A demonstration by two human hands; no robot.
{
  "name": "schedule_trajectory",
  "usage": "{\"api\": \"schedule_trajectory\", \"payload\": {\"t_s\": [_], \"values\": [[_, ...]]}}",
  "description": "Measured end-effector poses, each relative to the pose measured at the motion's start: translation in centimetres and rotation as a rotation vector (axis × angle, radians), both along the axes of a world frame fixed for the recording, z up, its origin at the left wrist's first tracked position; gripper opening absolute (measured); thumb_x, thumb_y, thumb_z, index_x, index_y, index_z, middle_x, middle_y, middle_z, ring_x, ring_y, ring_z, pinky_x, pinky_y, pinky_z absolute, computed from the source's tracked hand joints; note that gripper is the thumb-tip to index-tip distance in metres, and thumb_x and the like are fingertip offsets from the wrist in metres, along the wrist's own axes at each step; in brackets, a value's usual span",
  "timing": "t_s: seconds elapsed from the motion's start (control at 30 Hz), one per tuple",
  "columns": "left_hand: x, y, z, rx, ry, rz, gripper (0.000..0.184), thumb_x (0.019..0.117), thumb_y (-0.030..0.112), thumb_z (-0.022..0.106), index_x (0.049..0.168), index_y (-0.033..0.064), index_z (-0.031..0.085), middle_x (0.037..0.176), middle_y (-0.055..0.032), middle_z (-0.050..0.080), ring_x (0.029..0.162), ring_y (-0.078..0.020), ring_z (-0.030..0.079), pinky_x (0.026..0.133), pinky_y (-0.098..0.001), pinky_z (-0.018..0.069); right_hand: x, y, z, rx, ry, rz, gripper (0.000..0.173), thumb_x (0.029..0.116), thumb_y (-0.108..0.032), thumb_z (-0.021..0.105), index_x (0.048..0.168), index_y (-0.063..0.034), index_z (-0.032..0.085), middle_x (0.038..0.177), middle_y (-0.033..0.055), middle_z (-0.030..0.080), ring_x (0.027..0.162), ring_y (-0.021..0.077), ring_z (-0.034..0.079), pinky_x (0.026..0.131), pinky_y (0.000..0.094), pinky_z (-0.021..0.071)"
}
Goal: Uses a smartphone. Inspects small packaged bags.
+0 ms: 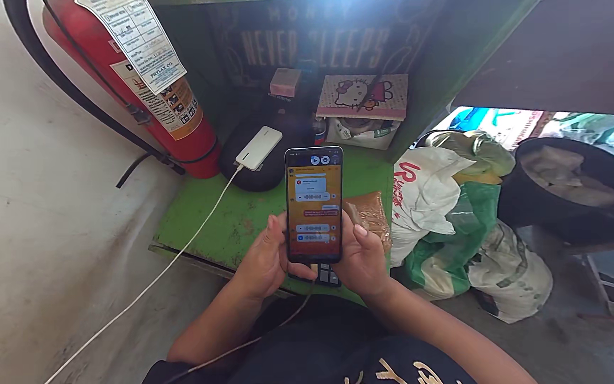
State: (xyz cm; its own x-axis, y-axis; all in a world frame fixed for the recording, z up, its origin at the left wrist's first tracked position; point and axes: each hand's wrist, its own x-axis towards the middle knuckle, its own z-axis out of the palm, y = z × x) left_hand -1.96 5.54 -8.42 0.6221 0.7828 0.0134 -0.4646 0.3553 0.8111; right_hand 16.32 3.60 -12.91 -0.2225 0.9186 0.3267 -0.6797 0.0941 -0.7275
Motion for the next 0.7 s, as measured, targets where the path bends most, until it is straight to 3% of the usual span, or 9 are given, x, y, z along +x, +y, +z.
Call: {"api": "schedule_trajectory", "payload": {"t_s": [0.13,0.3,0.7], "values": [[-0.04,-0.25,0.19,0.029,-0.001,-0.014,0.072,0.0950,0.070,0.045,0.139,0.0135,0.053,0.130,-0.0121,0.067,0.113,-0.0242,0.070,0.074,-0.0359,0.0650,-0.13,-0.25,0.11,0.018,0.014,-0.013,0.064,0.0995,-0.060,0.048,0.150,-0.0213,0.043,0.135,-0.0026,0.064,0.128,0.0114,0.059,0.111,0.0363,0.0473],[-0.21,-0.19,0.28,0.000,-0.062,-0.041,0.058,0.1023,0.057,0.050,0.142,0.0134,0.049,0.132,-0.0135,0.065,0.115,-0.0265,0.069,0.075,-0.0378,0.0648,-0.07,-0.26,0.36,0.036,0.029,0.002,0.064,0.1003,-0.058,0.048,0.152,-0.0210,0.041,0.137,-0.0019,0.063,0.129,0.0119,0.058,0.112,0.0364,0.0463],[0.20,-0.19,0.17,-0.016,-0.041,-0.010,0.069,0.0971,0.066,0.047,0.141,0.0127,0.050,0.132,-0.0131,0.065,0.115,-0.0265,0.069,0.076,-0.0385,0.0649,0.28,0.14,-0.02,0.027,0.053,0.028,0.062,0.1013,-0.056,0.048,0.151,-0.0199,0.042,0.138,-0.0019,0.063,0.130,0.0118,0.057,0.112,0.0363,0.0458]]}}
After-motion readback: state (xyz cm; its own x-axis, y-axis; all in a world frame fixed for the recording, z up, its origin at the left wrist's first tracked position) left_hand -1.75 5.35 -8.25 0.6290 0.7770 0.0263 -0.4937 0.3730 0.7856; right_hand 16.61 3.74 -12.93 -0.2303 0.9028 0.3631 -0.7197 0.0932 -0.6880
